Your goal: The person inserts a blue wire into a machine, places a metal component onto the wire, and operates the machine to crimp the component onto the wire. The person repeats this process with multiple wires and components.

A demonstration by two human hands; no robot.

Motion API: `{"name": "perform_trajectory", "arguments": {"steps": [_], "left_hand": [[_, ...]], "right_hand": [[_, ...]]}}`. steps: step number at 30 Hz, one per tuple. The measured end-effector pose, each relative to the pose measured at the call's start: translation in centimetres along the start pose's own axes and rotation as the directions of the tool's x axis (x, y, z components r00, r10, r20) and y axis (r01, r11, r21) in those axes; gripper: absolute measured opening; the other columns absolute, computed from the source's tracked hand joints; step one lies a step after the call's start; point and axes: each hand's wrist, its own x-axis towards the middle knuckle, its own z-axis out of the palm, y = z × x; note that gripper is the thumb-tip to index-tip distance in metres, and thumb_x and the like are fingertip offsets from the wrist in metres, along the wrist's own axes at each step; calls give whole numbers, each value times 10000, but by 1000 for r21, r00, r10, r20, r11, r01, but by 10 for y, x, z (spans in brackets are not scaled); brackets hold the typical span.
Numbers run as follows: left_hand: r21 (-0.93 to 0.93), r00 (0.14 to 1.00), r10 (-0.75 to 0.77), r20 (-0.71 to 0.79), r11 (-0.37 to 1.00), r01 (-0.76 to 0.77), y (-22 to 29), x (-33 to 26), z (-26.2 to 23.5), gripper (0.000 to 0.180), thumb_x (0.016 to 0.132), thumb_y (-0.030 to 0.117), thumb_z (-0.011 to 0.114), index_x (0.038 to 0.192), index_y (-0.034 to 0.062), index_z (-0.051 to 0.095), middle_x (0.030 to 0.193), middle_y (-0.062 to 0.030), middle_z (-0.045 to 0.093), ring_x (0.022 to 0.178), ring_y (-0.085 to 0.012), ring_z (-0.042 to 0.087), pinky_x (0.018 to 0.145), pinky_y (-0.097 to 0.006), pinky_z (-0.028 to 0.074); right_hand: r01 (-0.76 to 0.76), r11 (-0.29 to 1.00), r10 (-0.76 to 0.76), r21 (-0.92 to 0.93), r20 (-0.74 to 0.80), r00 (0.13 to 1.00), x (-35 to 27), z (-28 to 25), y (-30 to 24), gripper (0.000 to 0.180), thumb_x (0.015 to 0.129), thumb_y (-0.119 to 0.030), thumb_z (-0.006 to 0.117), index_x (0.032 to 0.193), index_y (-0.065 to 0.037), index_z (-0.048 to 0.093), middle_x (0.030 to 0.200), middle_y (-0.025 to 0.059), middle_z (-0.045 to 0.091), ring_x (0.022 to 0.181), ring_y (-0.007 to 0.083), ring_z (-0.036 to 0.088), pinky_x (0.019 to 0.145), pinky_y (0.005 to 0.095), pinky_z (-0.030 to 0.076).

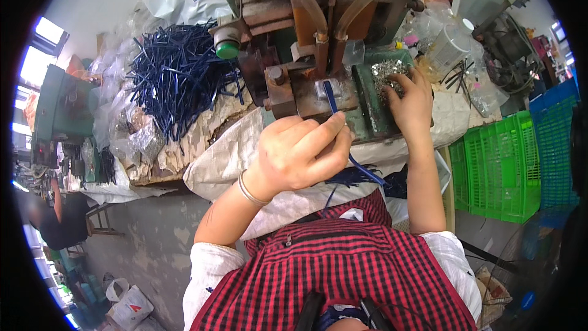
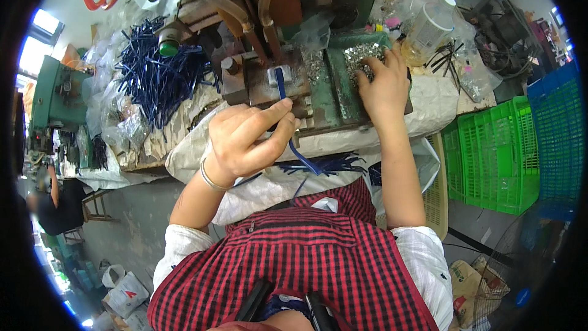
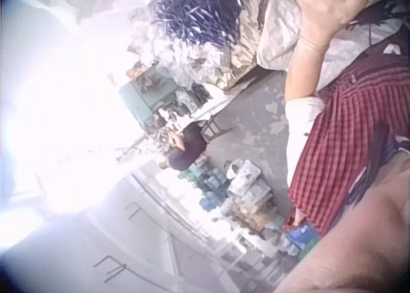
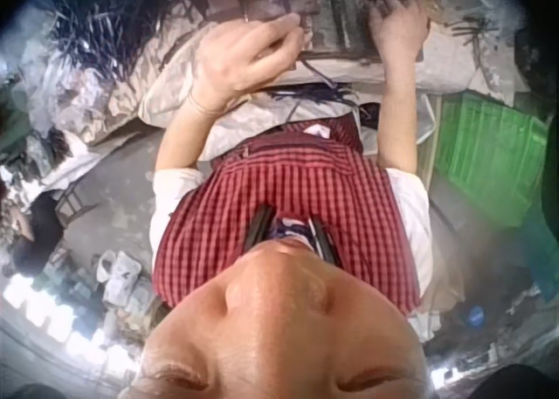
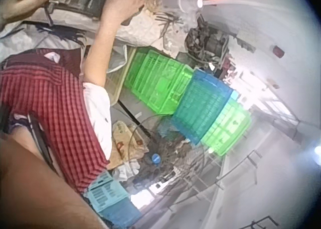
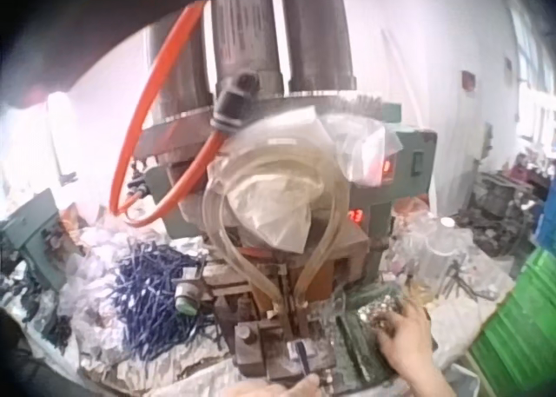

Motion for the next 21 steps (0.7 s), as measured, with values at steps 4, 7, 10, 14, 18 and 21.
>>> {"name": "perform_trajectory", "arguments": {"steps": [4, 7, 10, 14, 18, 21], "left_hand": [[-12, 1000, -7, -20, 1000, 7, 0, -2, 4, 243, 711, 67, 843, 912, 81, 707, 997, -101, 747, 573, -120, 598, 466, -257, 435], [-10, 999, -25, -26, 1000, 24, 2, -3, 3, 254, 725, 55, 840, 939, 76, 706, 1006, -101, 749, 588, -140, 614, 475, -266, 445], [-80, 993, -116, 27, 990, 118, 6, -7, -3, 250, 741, 43, 833, 959, 64, 711, 1050, -114, 756, 602, -161, 630, 488, -281, 458], [93, 971, -224, -79, 968, 231, 13, -57, -30, 237, 755, 50, 767, 991, 73, 767, 1065, -98, 772, 628, -127, 642, 542, -274, 490], [221, 751, -588, -299, 723, 654, -42, -79, -53, 166, 840, -4, 748, 1001, 26, 724, 994, -127, 742, 836, -286, 704, 707, -355, 543], [436, 684, -702, -198, 561, 703, -89, -93, -44, 51, 887, 127, 723, 921, 89, 716, 944, -80, 688, 894, -295, 662, 762, -408, 523]], "right_hand": [[95, 993, -84, 65, -158, 984, -4, 20, 14, 252, 805, -168, 785, 1046, -98, 755, 1186, 165, 691, 1226, 374, 600, 1014, 475, 486], [194, 978, -183, 72, -140, 973, 18, 23, -8, 227, 797, -159, 777, 1012, -93, 743, 1123, 134, 696, 1155, 345, 625, 935, 478, 517], [200, 979, -201, -26, -39, 979, 34, 30, -27, 204, 782, -176, 766, 964, -95, 725, 1079, 115, 684, 1085, 333, 632, 855, 476, 535], [210, 977, -212, -25, -111, 971, 14, 28, -7, 132, 802, -146, 709, 892, -53, 684, 1031, 123, 684, 1040, 351, 637, 831, 492, 531], [126, 979, -95, 158, -189, 977, 3, 9, -3, 86, 888, -136, 677, 924, -59, 691, 902, 137, 688, 876, 359, 653, 781, 460, 517], [47, 945, -4, 323, -133, 991, 11, 11, -16, 127, 901, -144, 708, 996, -61, 722, 903, 126, 718, 833, 312, 689, 773, 410, 536]]}}
